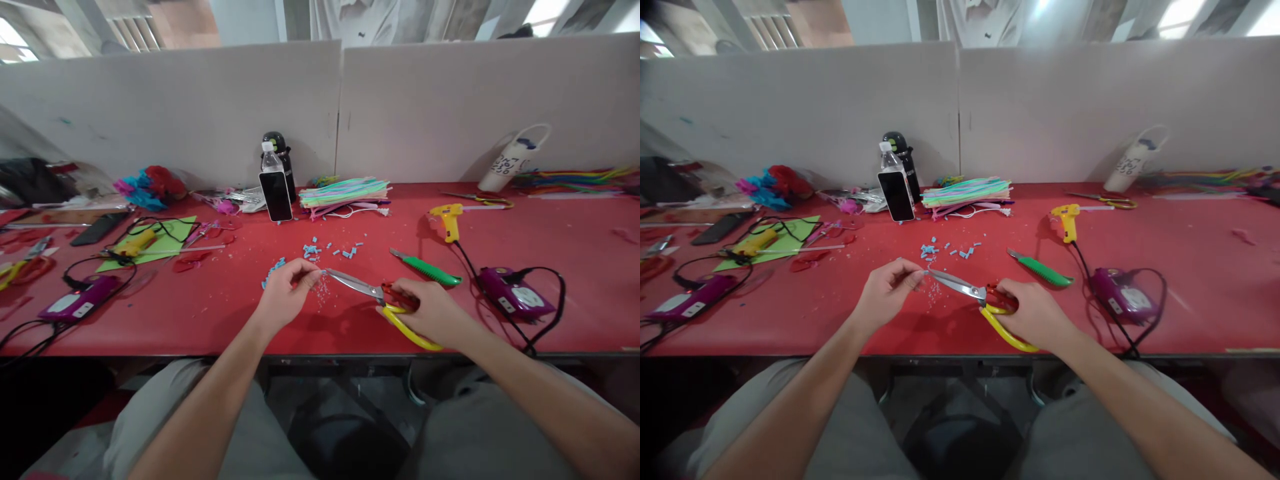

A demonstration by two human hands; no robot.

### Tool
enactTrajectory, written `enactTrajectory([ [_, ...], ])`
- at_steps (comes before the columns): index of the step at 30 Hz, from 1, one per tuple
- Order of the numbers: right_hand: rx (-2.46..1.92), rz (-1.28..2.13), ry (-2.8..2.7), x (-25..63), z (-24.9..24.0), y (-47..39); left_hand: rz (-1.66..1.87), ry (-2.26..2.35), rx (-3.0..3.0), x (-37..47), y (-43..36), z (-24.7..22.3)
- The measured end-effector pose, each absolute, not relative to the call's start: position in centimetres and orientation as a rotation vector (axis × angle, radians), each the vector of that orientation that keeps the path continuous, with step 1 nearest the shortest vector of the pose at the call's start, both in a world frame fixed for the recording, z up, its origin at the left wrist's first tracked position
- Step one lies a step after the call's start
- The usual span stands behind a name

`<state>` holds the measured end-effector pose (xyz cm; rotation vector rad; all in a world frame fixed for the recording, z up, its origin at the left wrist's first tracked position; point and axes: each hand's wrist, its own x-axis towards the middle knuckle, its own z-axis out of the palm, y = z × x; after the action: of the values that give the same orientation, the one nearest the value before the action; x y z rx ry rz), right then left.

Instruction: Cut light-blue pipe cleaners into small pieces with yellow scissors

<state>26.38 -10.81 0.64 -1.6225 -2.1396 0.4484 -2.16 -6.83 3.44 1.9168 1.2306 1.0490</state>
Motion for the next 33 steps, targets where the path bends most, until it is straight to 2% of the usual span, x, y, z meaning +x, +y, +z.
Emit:
enactTrajectory([
  [17,-1.679,0.362,-2.165,26.4,0.48,-10.65,1.034,1.241,1.932,-2.07,-6.89,3.68],
  [24,-1.573,0.462,-2.126,26.36,0.49,-10.78,1.036,1.235,1.915,-2.13,-6.8,3.41],
  [33,-1.646,0.457,-2.142,26.33,0.45,-10.78,1.023,1.233,1.915,-2.21,-6.88,3.6],
])
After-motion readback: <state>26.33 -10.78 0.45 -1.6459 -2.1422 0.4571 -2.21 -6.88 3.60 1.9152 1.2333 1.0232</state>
